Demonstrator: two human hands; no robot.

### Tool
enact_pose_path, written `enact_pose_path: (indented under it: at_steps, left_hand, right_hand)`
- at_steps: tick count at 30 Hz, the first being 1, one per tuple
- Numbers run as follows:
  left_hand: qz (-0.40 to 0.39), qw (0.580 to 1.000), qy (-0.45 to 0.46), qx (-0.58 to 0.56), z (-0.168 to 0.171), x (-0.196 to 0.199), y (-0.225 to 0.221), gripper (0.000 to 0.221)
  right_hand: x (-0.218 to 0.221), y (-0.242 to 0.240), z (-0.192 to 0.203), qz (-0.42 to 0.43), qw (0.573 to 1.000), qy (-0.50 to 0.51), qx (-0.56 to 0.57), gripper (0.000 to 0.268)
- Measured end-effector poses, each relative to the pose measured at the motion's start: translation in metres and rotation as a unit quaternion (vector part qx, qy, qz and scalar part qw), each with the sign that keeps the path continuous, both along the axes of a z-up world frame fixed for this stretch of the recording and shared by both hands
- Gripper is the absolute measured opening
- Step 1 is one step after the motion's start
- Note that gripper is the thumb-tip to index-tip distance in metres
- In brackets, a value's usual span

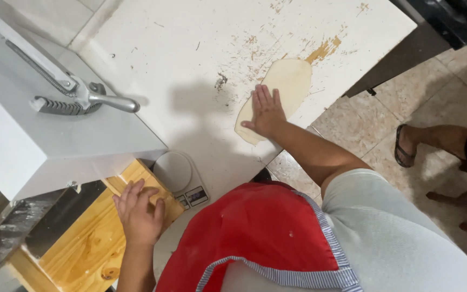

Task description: Sheet dough, cut it into strips, notch the edges, and form them into decorative rings on a baking tray.

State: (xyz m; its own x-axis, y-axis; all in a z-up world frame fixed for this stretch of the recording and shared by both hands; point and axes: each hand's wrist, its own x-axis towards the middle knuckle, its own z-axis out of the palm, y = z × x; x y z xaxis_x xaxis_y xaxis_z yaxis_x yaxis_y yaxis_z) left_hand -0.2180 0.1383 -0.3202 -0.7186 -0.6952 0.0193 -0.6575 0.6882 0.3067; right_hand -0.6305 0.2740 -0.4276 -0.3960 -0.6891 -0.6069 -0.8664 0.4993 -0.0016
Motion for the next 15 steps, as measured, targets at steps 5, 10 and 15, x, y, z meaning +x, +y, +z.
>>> enact_pose_path:
  at_steps: [5, 10, 15]
  left_hand:
    - [-0.001, 1.0, -0.01, -0.004, -0.005, 0.002, -0.003, 0.018]
    - [0.005, 0.999, -0.029, 0.023, 0.003, -0.001, -0.006, 0.025]
    - [-0.081, 0.995, 0.043, -0.037, -0.021, 0.011, -0.018, 0.042]
  right_hand:
    - [0.035, 0.015, -0.025, 0.072, 0.996, -0.013, -0.056, 0.104]
    - [0.058, 0.046, -0.031, 0.06, 0.95, -0.098, -0.289, 0.093]
    - [0.132, 0.139, -0.098, 0.085, 0.8, 0.021, -0.593, 0.056]
